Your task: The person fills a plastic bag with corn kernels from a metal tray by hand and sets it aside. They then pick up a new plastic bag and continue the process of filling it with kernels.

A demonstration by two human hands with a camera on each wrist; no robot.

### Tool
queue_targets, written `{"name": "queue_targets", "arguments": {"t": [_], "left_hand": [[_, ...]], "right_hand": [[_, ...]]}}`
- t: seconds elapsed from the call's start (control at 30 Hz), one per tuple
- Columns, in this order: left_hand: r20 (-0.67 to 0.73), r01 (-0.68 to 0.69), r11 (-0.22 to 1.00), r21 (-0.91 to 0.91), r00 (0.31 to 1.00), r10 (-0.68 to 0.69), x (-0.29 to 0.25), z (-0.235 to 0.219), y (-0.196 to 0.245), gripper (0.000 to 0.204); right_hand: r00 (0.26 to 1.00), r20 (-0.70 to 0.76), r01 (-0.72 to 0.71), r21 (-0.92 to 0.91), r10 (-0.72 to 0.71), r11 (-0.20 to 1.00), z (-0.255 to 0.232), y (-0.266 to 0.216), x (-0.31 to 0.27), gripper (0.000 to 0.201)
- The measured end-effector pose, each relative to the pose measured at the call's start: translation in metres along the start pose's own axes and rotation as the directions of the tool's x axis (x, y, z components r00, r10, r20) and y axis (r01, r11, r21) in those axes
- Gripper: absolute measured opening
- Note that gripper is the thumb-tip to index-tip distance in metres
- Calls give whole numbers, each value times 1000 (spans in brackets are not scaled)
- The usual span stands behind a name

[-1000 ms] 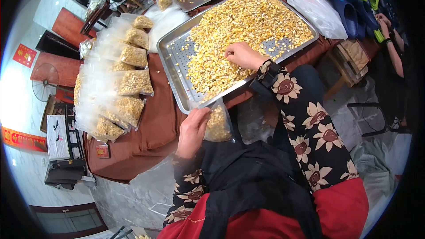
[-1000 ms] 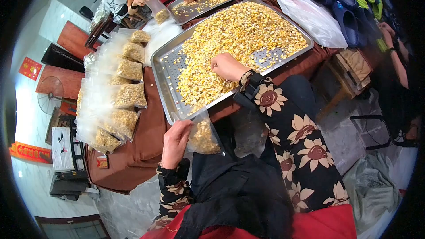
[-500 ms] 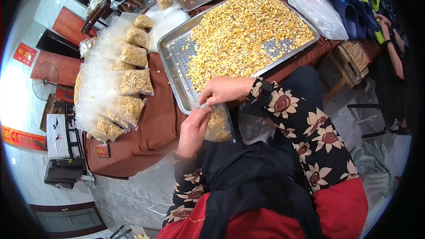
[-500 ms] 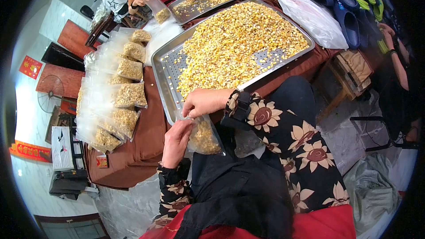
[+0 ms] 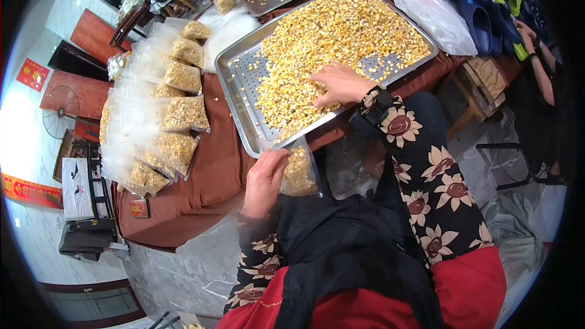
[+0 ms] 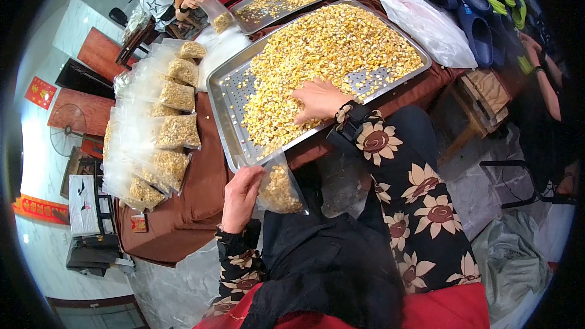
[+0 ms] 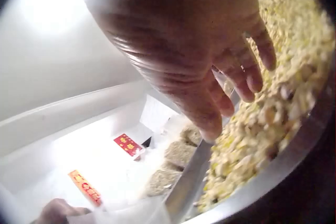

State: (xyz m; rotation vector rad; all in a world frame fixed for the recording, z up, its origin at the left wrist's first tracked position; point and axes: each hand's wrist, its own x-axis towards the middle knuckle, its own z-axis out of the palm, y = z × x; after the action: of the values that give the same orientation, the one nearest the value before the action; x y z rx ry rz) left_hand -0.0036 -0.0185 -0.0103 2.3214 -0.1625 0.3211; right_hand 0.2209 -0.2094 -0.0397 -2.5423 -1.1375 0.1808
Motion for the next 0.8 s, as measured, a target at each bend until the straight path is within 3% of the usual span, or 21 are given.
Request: {"name": "queue_targets", "arguments": {"t": [0.13, 0.2, 0.33, 0.4, 0.5, 0.57, 0.63, 0.73, 0.8], "left_hand": [[-1, -18, 1000, 15, 1000, 18, 1, 2, -2, 13], [3, -14, 1000, 14, 1000, 14, 1, 2, -1, 13], [12, 7, 1000, 8, 1000, -7, 0, 0, 2, 13], [13, 16, 1000, 11, 1000, -16, -1, -2, 2, 13], [1, 7, 1000, 4, 1000, -7, -2, 0, 0, 13], [-17, -28, 999, 20, 999, 28, -3, -1, -5, 13], [9, 21, 1000, -7, 1000, -21, -3, -2, -4, 18], [4, -2, 1000, -2, 1000, 2, -2, -2, -5, 15], [2, -14, 1000, 3, 1000, 14, -1, -2, -5, 14]], "right_hand": [[999, 45, -4, -5, 4, 1000, -2, -9, -4, 52], [996, -89, 36, 135, -24, 990, 12, -6, 3, 31], [986, -166, 24, 235, 16, 972, 25, 3, 17, 15], [922, -386, 168, 326, -31, 930, 28, 6, 21, 12], [950, -308, 78, 366, 42, 927, 20, 5, 23, 13], [942, -325, 84, 465, 81, 882, 21, 0, 24, 17], [960, -274, 86, 485, 58, 870, 16, -5, 24, 20], [962, -272, 60, 191, -6, 980, 13, -14, 11, 20], [968, -249, 88, 197, -37, 976, 23, -8, 16, 19]]}}
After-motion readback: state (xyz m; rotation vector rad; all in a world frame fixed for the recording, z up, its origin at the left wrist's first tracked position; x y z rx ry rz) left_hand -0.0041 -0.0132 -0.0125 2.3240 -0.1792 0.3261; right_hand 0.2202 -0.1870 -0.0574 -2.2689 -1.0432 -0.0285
